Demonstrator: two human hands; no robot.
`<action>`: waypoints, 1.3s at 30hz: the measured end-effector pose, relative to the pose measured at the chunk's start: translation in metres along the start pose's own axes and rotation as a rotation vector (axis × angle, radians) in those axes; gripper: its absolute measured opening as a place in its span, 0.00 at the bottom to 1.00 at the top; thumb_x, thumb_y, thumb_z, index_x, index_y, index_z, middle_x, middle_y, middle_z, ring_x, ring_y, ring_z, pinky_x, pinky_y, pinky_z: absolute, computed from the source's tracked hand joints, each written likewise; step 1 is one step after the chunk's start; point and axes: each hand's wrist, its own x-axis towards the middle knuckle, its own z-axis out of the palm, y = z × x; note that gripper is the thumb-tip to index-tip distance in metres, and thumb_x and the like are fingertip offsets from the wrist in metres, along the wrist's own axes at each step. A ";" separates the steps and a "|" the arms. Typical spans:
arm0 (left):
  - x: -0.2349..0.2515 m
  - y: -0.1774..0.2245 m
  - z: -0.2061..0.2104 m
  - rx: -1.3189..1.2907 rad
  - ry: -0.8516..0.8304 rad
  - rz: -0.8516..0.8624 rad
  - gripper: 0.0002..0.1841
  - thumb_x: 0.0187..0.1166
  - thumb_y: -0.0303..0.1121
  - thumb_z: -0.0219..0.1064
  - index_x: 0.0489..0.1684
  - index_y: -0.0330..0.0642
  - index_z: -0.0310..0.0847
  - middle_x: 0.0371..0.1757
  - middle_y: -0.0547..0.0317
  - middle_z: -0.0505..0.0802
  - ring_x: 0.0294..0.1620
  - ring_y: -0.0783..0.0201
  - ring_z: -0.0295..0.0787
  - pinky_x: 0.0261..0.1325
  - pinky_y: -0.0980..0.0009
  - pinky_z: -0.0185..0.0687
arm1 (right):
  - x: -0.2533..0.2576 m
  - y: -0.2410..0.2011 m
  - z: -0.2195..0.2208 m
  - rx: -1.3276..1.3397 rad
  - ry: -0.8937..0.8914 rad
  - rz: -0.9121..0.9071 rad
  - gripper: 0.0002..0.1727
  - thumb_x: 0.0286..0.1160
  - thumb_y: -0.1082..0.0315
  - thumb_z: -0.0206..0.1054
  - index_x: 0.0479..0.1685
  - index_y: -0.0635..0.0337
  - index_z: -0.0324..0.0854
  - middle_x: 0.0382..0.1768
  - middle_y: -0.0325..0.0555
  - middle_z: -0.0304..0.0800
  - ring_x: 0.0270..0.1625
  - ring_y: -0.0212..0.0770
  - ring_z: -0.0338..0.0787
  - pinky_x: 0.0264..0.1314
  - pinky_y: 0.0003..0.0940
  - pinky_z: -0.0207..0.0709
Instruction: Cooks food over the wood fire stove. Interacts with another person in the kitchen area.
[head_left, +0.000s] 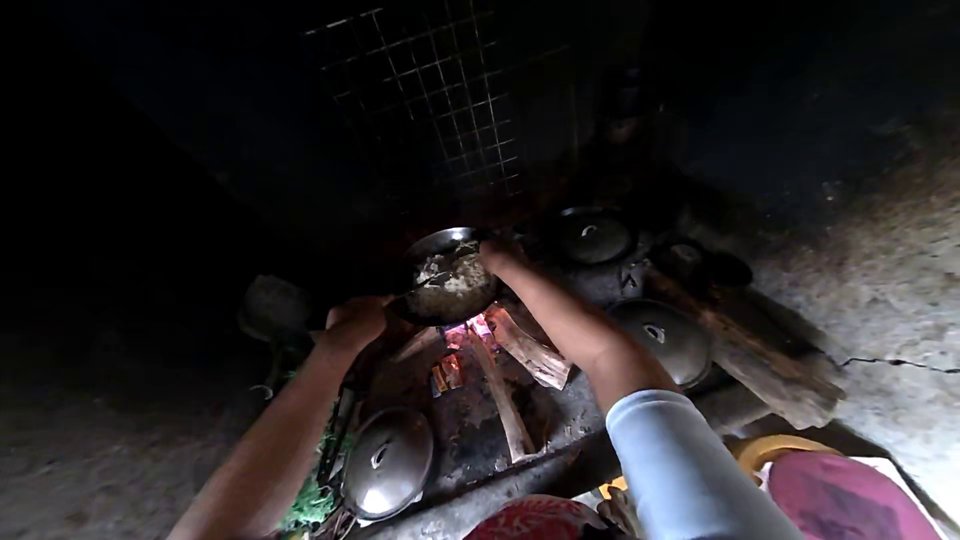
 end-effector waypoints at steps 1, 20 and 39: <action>-0.010 -0.004 -0.011 0.076 0.000 0.009 0.34 0.79 0.30 0.67 0.85 0.73 0.72 0.70 0.46 0.89 0.66 0.36 0.87 0.58 0.28 0.80 | -0.004 0.003 -0.003 -0.011 0.006 0.000 0.17 0.83 0.66 0.62 0.62 0.67 0.85 0.70 0.66 0.84 0.74 0.67 0.82 0.68 0.73 0.75; 0.038 0.040 0.056 -0.043 -0.078 0.040 0.24 0.85 0.39 0.64 0.80 0.47 0.77 0.74 0.37 0.85 0.75 0.34 0.81 0.70 0.31 0.75 | -0.001 0.027 0.028 0.019 -0.010 0.067 0.18 0.85 0.67 0.60 0.65 0.67 0.84 0.71 0.64 0.84 0.74 0.65 0.83 0.69 0.69 0.78; 0.113 -0.055 0.047 -0.094 -0.011 -0.064 0.22 0.85 0.36 0.63 0.78 0.53 0.79 0.75 0.39 0.85 0.76 0.34 0.79 0.71 0.27 0.73 | -0.087 0.033 -0.018 -0.319 -0.167 -0.070 0.13 0.84 0.72 0.59 0.52 0.70 0.87 0.61 0.66 0.89 0.67 0.67 0.87 0.64 0.71 0.79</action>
